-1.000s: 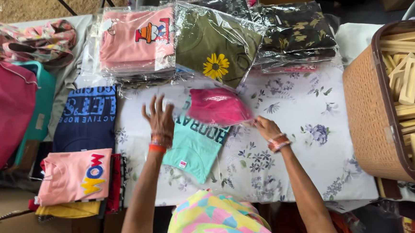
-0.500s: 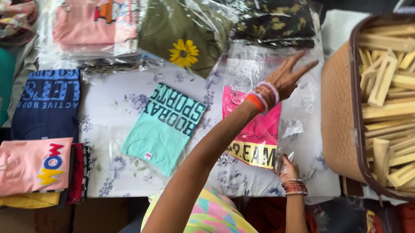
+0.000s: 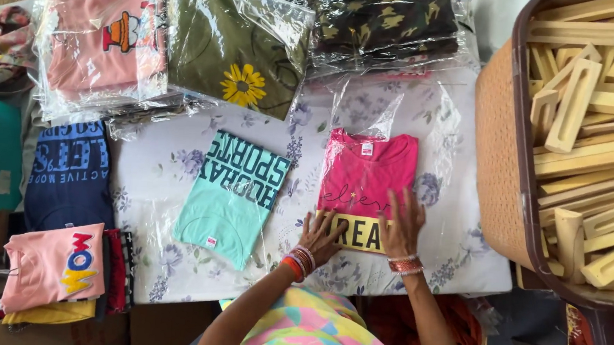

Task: Folding t-shirts and placing them into clear plastic packaging.

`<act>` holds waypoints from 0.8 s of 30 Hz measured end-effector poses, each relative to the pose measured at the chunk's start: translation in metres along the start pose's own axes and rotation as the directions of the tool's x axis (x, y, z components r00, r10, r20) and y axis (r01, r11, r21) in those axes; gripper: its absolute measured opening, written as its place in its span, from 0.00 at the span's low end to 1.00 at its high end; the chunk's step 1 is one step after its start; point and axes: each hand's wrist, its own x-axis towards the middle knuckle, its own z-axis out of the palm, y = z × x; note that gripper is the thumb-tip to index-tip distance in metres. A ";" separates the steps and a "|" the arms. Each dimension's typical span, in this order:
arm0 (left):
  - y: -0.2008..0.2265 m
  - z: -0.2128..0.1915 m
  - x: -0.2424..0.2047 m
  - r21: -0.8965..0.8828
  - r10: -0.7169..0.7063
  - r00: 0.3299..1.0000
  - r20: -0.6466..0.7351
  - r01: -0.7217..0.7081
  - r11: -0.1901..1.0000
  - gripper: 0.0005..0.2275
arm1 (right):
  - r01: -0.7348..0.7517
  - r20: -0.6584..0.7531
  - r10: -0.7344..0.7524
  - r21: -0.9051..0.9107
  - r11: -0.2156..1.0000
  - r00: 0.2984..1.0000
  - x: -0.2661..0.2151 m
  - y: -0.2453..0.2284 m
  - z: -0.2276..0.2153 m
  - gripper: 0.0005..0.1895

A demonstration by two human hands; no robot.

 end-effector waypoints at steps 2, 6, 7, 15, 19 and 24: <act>0.002 0.002 -0.003 -0.060 0.027 0.998 -0.054 -0.031 0.998 0.32 | 0.123 0.235 -0.096 -0.101 0.987 0.967 0.013 0.003 0.019 0.34; 0.005 0.007 0.018 -0.152 0.033 0.998 -0.049 -0.040 0.988 0.35 | 0.175 0.457 -0.028 -0.283 0.943 0.889 0.045 0.039 0.028 0.36; 0.011 0.007 0.026 -0.187 0.084 0.995 -0.048 -0.091 0.978 0.36 | 0.159 0.482 0.023 -0.333 0.930 0.876 0.053 0.047 0.022 0.35; 0.044 -0.012 0.079 -0.199 0.360 0.919 -0.159 -0.387 0.900 0.35 | -0.007 0.362 0.196 -0.462 0.887 0.912 0.080 0.089 -0.006 0.39; 0.015 -0.028 0.069 -0.251 0.194 0.961 -0.198 -0.241 0.937 0.28 | -0.026 0.261 0.114 -0.320 0.947 0.959 0.078 0.067 0.005 0.36; -0.052 -0.013 0.054 -0.212 -0.022 0.941 -0.337 -0.053 0.976 0.25 | 0.040 0.245 0.015 -0.217 0.975 0.969 0.113 0.019 0.038 0.30</act>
